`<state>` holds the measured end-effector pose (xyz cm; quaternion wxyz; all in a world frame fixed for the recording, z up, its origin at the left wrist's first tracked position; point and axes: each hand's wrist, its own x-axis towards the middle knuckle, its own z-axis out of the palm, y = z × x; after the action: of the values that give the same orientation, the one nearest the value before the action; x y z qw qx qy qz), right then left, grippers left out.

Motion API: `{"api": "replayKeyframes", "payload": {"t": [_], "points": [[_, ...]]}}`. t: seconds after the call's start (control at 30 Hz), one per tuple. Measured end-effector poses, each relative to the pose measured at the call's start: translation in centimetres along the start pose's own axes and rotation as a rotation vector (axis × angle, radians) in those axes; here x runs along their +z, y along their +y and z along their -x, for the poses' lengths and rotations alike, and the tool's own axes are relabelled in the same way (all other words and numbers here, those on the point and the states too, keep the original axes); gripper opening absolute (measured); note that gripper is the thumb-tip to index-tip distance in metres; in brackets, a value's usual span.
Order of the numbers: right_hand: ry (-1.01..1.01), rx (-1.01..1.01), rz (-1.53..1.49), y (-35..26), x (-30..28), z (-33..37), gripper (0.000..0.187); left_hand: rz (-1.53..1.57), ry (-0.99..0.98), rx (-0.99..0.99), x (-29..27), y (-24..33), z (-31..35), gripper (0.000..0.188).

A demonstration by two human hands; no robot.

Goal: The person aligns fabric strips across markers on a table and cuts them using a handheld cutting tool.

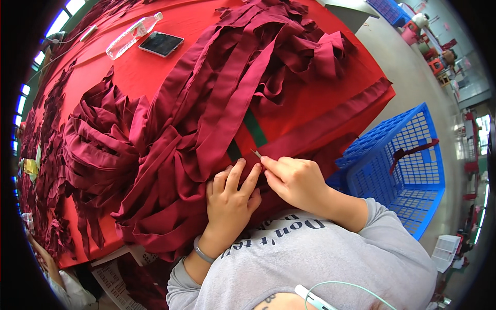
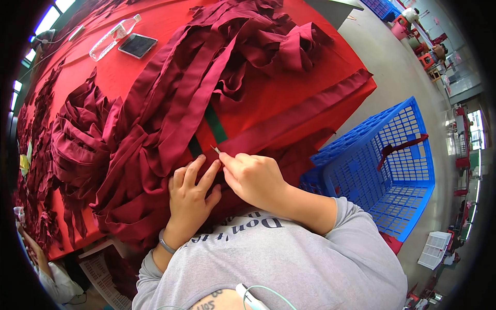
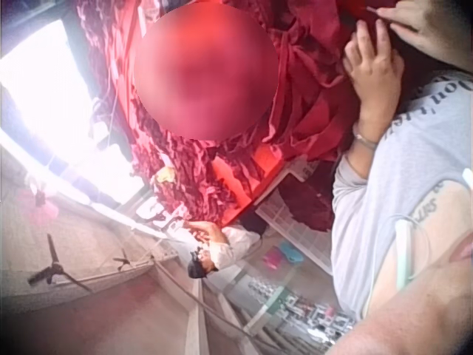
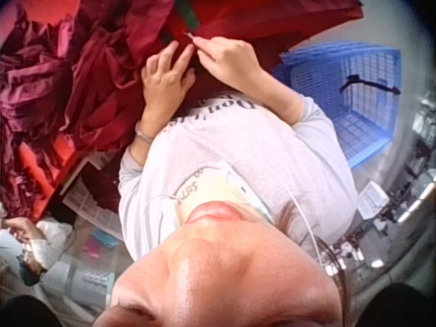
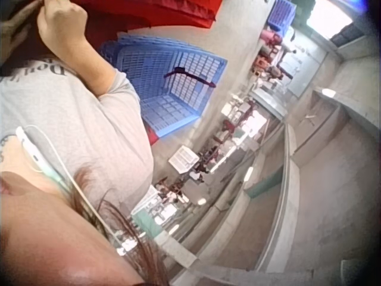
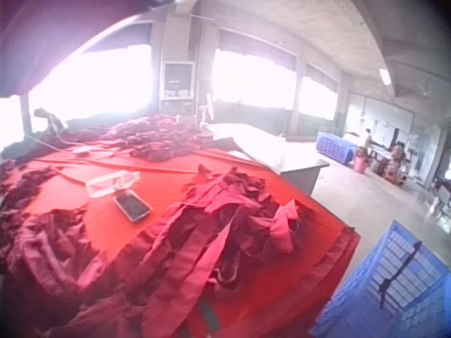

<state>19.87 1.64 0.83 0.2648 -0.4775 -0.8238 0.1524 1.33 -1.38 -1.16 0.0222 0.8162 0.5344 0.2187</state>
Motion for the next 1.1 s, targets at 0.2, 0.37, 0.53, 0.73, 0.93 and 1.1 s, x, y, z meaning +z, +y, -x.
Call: {"api": "replayKeyframes", "payload": {"t": [0.2, 0.37, 0.53, 0.73, 0.93, 1.1], "points": [[0.224, 0.204, -0.236, 0.7, -0.1, -0.1, 0.029, 0.006, -0.01, 0.006, -0.2, 0.0, -0.1, 0.05], [-0.082, 0.087, -0.044, -0.3, -1.5, 0.7, 0.029, 0.003, -0.017, -0.01, -0.2, -0.1, 0.0, 0.05], [0.128, 0.055, -0.036, 0.4, -0.5, -1.1, 0.03, -0.015, -0.012, 0.015, -0.1, -0.1, -0.1, 0.052], [0.131, 0.034, -0.19, 1.2, -0.9, -2.7, 0.027, -0.005, 0.015, 0.025, 0.0, -0.2, 0.3, 0.051], [-0.129, -0.096, -0.092, 2.3, 0.9, -4.9, 0.012, 0.101, 0.038, 0.011, 0.2, -0.6, 0.3, 0.047], [0.217, 0.026, -0.055, 3.1, 0.6, -5.5, 0.005, 0.134, 0.052, 0.008, 0.4, -0.8, 0.6, 0.044]]}}
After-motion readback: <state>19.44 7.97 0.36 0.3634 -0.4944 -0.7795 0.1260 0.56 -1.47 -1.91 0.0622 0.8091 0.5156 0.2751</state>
